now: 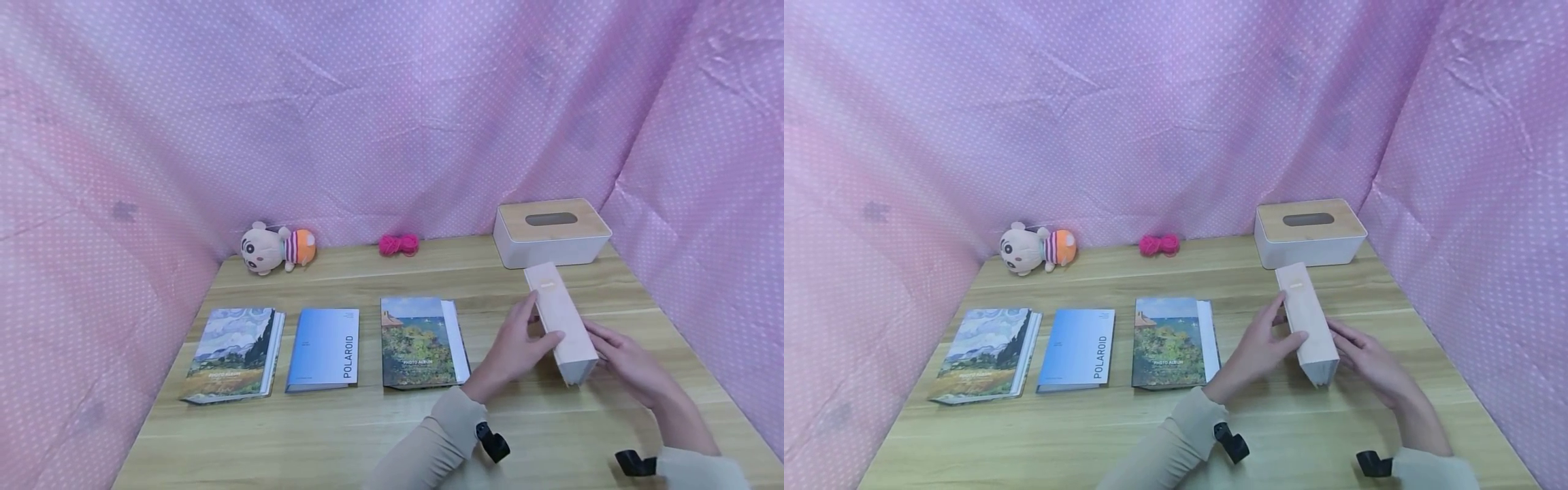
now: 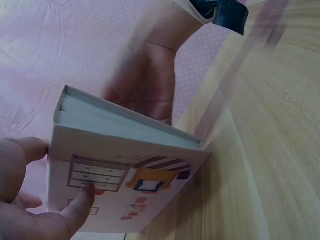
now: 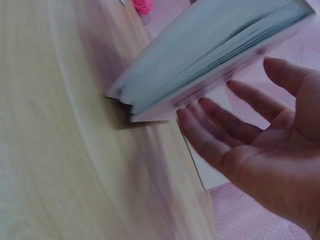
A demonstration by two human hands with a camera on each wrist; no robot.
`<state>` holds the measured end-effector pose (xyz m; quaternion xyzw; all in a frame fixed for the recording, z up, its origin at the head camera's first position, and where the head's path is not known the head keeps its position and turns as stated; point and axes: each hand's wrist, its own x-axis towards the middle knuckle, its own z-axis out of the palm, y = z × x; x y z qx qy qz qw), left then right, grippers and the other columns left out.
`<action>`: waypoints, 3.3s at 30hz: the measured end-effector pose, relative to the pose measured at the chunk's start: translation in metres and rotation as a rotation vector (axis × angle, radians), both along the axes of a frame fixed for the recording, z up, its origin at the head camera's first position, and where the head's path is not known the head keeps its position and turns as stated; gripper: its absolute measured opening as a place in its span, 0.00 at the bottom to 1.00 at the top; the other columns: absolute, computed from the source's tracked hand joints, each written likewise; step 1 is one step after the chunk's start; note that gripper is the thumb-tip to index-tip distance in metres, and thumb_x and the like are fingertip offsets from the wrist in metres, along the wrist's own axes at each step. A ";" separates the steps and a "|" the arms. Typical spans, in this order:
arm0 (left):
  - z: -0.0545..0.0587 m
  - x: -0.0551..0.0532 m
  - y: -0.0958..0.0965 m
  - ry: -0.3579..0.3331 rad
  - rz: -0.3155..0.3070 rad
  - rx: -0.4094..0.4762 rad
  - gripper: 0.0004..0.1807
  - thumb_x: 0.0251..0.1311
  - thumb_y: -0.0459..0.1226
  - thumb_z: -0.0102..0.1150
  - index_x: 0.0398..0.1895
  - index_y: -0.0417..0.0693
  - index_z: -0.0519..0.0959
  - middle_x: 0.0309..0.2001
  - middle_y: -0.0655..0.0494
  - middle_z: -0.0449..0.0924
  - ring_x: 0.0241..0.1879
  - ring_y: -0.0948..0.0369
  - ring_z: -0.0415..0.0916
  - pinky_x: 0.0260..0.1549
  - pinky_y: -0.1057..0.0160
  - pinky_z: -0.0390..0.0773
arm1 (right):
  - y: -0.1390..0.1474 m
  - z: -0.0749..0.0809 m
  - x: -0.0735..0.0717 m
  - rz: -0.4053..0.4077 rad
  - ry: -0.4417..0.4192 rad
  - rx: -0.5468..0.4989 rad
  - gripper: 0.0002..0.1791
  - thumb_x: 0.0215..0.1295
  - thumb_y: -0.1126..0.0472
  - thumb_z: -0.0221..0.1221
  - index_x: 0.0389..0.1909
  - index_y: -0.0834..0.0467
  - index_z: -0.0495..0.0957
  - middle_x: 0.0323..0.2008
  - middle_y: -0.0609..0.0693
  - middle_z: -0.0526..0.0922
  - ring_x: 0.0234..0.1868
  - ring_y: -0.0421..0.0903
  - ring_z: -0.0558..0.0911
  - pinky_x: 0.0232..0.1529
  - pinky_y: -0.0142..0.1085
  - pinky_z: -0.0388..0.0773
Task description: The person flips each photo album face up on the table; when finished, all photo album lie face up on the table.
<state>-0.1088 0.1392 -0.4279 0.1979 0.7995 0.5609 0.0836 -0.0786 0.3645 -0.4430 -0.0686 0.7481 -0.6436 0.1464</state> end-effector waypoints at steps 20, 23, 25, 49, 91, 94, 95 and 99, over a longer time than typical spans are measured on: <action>-0.008 -0.008 -0.039 -0.129 0.030 -0.119 0.46 0.57 0.57 0.62 0.75 0.59 0.51 0.67 0.54 0.63 0.62 0.64 0.66 0.55 0.65 0.73 | -0.025 -0.009 -0.014 0.022 -0.023 0.363 0.37 0.73 0.46 0.47 0.74 0.61 0.50 0.71 0.71 0.53 0.68 0.65 0.59 0.45 0.19 0.68; -0.011 -0.008 -0.039 -0.133 0.026 -0.116 0.47 0.57 0.55 0.62 0.76 0.56 0.50 0.68 0.52 0.62 0.63 0.64 0.65 0.56 0.66 0.72 | -0.025 -0.010 -0.015 0.023 -0.025 0.370 0.39 0.73 0.46 0.48 0.74 0.65 0.47 0.70 0.73 0.51 0.69 0.69 0.55 0.44 0.15 0.65; -0.013 -0.007 -0.038 -0.134 0.032 -0.130 0.48 0.57 0.55 0.62 0.76 0.55 0.49 0.68 0.50 0.62 0.62 0.65 0.66 0.56 0.67 0.72 | -0.025 -0.010 -0.016 0.017 -0.027 0.395 0.41 0.72 0.46 0.49 0.73 0.66 0.47 0.70 0.73 0.52 0.68 0.70 0.55 0.44 0.15 0.64; -0.022 -0.003 -0.023 -0.298 0.094 -0.177 0.45 0.57 0.54 0.63 0.74 0.57 0.54 0.71 0.59 0.60 0.66 0.65 0.63 0.57 0.63 0.72 | -0.018 -0.011 -0.021 -0.031 -0.064 0.553 0.48 0.67 0.42 0.54 0.73 0.69 0.45 0.66 0.76 0.58 0.64 0.71 0.62 0.55 0.61 0.65; -0.040 -0.004 -0.031 -0.423 0.184 0.013 0.31 0.58 0.38 0.65 0.64 0.64 0.68 0.52 0.66 0.75 0.50 0.65 0.76 0.46 0.66 0.79 | -0.035 -0.013 -0.017 -0.029 0.103 0.733 0.50 0.63 0.38 0.56 0.70 0.72 0.52 0.64 0.80 0.55 0.62 0.77 0.57 0.56 0.69 0.59; -0.039 -0.004 -0.032 -0.431 0.189 0.012 0.31 0.58 0.38 0.64 0.65 0.62 0.67 0.53 0.65 0.75 0.50 0.64 0.76 0.46 0.66 0.79 | -0.035 -0.013 -0.018 -0.025 0.115 0.741 0.49 0.64 0.39 0.57 0.69 0.73 0.52 0.63 0.80 0.55 0.62 0.77 0.57 0.56 0.69 0.59; -0.038 -0.003 -0.032 -0.435 0.190 0.013 0.31 0.58 0.37 0.64 0.65 0.61 0.67 0.54 0.64 0.75 0.50 0.64 0.76 0.46 0.66 0.79 | -0.036 -0.013 -0.018 -0.027 0.115 0.744 0.49 0.63 0.40 0.57 0.69 0.72 0.52 0.64 0.80 0.56 0.62 0.77 0.57 0.56 0.69 0.59; -0.035 -0.002 -0.033 -0.447 0.195 0.021 0.31 0.59 0.36 0.64 0.65 0.59 0.67 0.53 0.63 0.75 0.49 0.63 0.76 0.46 0.66 0.79 | -0.036 -0.015 -0.018 -0.027 0.124 0.750 0.48 0.63 0.41 0.58 0.69 0.73 0.53 0.63 0.80 0.56 0.62 0.77 0.57 0.56 0.69 0.58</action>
